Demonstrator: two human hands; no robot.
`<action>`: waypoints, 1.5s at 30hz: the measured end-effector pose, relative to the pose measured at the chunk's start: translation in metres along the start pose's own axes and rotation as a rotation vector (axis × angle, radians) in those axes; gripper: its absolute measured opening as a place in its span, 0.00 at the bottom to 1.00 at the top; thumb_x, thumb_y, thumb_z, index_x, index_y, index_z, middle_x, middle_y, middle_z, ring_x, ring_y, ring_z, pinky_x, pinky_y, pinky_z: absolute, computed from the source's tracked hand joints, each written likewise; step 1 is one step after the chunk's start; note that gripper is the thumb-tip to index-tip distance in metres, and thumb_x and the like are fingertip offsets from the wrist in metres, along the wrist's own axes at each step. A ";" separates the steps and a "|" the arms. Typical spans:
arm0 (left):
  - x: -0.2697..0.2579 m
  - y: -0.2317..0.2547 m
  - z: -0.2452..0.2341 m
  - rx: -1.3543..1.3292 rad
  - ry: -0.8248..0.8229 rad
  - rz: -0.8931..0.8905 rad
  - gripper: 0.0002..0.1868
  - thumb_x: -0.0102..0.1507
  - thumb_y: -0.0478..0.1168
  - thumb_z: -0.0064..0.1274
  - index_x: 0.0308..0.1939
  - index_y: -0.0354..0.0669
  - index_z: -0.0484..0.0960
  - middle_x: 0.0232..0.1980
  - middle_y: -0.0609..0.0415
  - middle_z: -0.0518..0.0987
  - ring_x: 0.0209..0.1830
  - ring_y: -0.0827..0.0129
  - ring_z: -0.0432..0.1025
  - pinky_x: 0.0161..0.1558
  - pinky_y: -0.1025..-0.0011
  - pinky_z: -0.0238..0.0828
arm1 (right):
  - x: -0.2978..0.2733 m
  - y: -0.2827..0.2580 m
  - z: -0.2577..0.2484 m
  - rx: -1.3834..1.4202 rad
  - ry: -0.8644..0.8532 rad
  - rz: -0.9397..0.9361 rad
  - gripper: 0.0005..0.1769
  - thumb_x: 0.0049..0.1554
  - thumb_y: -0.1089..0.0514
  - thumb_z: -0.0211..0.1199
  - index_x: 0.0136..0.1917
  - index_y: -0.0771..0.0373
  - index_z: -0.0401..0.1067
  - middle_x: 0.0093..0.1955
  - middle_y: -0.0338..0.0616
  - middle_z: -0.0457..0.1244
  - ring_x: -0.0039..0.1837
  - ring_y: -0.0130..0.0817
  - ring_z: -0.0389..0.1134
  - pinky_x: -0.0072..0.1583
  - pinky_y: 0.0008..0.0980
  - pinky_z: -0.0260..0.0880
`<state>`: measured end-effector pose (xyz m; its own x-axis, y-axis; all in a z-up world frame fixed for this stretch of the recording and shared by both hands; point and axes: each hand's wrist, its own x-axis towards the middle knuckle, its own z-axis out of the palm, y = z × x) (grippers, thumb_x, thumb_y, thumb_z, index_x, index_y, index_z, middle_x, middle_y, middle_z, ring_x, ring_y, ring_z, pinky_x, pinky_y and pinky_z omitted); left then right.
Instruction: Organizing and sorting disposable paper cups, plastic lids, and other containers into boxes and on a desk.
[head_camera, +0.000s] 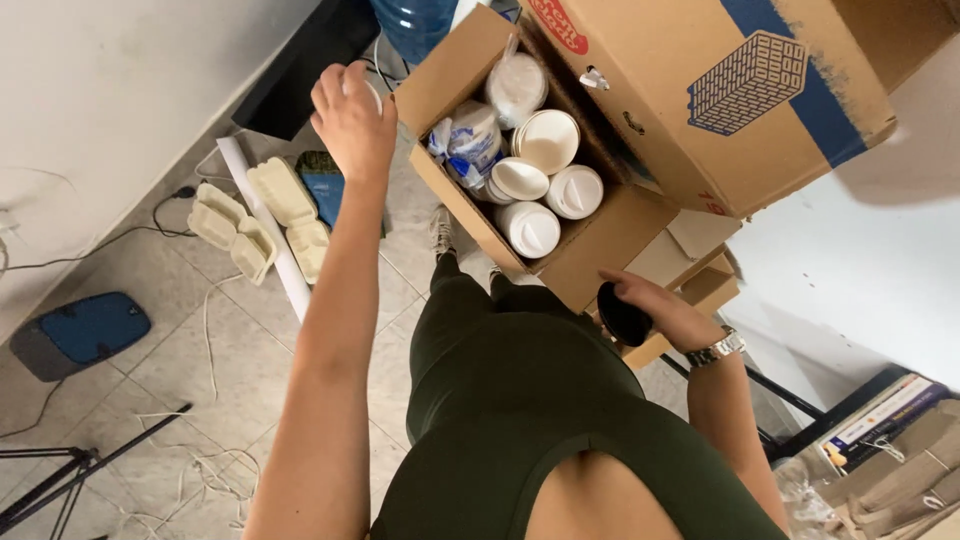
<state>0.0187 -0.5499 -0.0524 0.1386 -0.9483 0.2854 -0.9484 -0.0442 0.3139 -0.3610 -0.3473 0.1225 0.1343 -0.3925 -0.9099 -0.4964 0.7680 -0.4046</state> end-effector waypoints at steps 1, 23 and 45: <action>-0.008 0.008 -0.007 -0.001 -0.003 -0.002 0.25 0.58 0.39 0.66 0.56 0.48 0.74 0.58 0.50 0.70 0.56 0.49 0.66 0.42 0.49 0.72 | 0.006 0.016 0.000 -0.001 -0.001 0.004 0.41 0.55 0.37 0.43 0.79 0.51 0.59 0.81 0.38 0.55 0.80 0.34 0.54 0.77 0.38 0.52; -0.050 0.139 0.042 -0.150 -0.943 0.513 0.28 0.52 0.50 0.57 0.58 0.55 0.82 0.65 0.57 0.71 0.60 0.51 0.68 0.45 0.39 0.73 | 0.032 0.046 0.035 1.119 0.133 -0.282 0.34 0.62 0.42 0.46 0.76 0.57 0.60 0.70 0.65 0.60 0.69 0.55 0.64 0.68 0.65 0.62; -0.056 0.100 -0.043 -2.259 -0.964 -0.706 0.34 0.72 0.64 0.35 0.75 0.49 0.63 0.72 0.39 0.69 0.72 0.48 0.66 0.62 0.39 0.76 | 0.076 -0.004 0.029 1.009 0.077 -0.516 0.36 0.59 0.51 0.55 0.77 0.64 0.52 0.70 0.63 0.60 0.71 0.60 0.63 0.63 0.69 0.68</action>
<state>-0.0716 -0.4877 0.0017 -0.5389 -0.7947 -0.2794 0.7336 -0.6058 0.3080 -0.3242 -0.3660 0.0520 0.0522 -0.7834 -0.6193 0.5250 0.5491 -0.6503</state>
